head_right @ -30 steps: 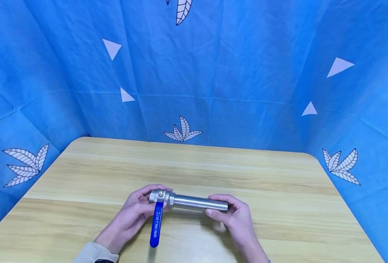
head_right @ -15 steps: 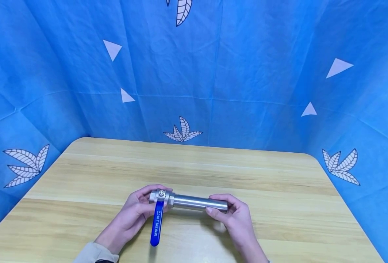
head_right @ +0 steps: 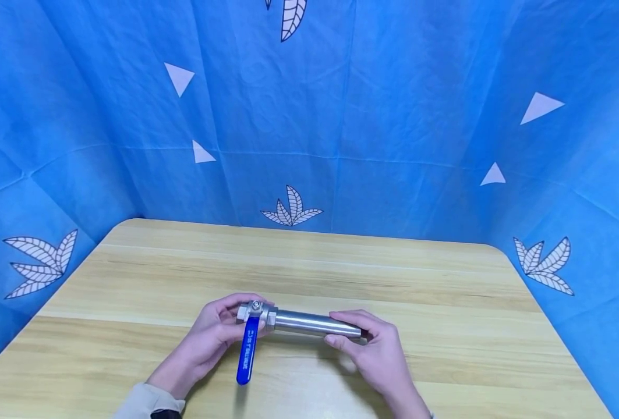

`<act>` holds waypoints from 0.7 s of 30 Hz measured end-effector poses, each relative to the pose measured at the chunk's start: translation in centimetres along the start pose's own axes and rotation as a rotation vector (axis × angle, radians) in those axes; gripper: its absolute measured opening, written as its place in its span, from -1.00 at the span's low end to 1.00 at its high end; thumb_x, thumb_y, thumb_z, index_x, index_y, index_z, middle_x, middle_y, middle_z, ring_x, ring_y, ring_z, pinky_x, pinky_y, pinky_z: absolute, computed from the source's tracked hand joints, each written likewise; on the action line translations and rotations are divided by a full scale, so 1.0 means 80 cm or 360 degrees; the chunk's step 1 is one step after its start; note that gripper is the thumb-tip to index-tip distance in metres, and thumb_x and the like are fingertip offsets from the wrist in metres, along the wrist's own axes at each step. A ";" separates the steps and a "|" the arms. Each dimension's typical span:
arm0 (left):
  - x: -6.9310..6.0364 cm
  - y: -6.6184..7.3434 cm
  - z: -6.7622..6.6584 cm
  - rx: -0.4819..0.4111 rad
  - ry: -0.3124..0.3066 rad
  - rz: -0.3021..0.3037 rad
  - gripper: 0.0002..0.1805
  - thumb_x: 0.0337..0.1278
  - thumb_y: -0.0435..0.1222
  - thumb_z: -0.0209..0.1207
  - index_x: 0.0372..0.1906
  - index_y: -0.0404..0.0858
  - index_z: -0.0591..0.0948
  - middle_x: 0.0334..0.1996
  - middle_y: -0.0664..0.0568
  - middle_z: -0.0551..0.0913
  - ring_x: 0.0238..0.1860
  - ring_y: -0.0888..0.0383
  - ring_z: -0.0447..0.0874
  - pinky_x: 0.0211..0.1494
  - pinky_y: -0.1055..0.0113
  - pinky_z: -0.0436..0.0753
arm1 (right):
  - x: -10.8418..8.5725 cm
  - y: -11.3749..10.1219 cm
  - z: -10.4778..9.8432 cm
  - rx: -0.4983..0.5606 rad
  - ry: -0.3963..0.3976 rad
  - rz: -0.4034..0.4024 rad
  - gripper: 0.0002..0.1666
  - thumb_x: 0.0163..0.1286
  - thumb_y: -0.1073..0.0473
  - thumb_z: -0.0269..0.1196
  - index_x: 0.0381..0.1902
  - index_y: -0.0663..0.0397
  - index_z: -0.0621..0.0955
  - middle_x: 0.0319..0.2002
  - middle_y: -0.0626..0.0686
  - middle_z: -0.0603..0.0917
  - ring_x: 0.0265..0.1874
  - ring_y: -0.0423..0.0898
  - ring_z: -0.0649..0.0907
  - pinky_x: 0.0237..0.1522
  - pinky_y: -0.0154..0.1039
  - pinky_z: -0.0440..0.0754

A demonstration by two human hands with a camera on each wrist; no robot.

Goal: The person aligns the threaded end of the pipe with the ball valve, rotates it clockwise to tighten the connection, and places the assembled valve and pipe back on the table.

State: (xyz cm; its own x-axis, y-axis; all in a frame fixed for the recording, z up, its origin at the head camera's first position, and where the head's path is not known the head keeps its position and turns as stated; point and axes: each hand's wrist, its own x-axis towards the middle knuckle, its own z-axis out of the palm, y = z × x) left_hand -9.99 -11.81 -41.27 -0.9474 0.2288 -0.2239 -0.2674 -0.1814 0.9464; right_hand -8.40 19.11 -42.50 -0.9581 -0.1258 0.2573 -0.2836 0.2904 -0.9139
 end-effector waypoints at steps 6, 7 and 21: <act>0.002 0.002 -0.006 0.0167 -0.0040 0.0090 -0.36 -0.06 -0.51 0.53 0.25 -0.36 0.67 0.16 -0.07 0.81 0.13 0.04 0.81 0.29 0.27 0.72 | -0.001 -0.006 0.001 -0.0051 0.0004 0.0050 -0.59 0.14 0.28 0.63 -0.02 0.03 0.84 -0.17 -0.11 0.89 -0.24 -0.25 0.78 -0.22 -0.37 0.73; 0.003 0.002 -0.005 0.0174 -0.0049 0.0104 -0.36 -0.08 -0.52 0.54 0.24 -0.36 0.68 0.16 -0.07 0.81 0.13 0.04 0.82 0.29 0.27 0.72 | -0.001 -0.007 0.000 -0.0042 0.0008 0.0071 -0.59 0.13 0.28 0.63 -0.02 0.03 0.84 -0.18 -0.11 0.89 -0.24 -0.25 0.79 -0.21 -0.36 0.73; 0.002 0.006 -0.005 0.0308 -0.0081 0.0198 -0.37 -0.11 -0.53 0.53 0.21 -0.30 0.73 0.15 -0.12 0.81 0.14 0.00 0.80 0.29 0.26 0.72 | 0.000 -0.012 0.004 0.0082 0.0075 0.0203 -0.56 0.09 0.35 0.64 -0.03 0.14 0.83 -0.22 -0.11 0.89 -0.29 -0.22 0.81 -0.25 -0.34 0.78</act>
State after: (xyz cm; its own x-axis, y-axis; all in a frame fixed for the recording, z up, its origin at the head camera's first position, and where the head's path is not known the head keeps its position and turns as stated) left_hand -10.35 -12.21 -40.94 -0.9596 0.2648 -0.0953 -0.1058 -0.0255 0.9941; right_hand -8.13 18.50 -41.75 -0.9874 -0.0460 0.1513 -0.1581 0.2520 -0.9547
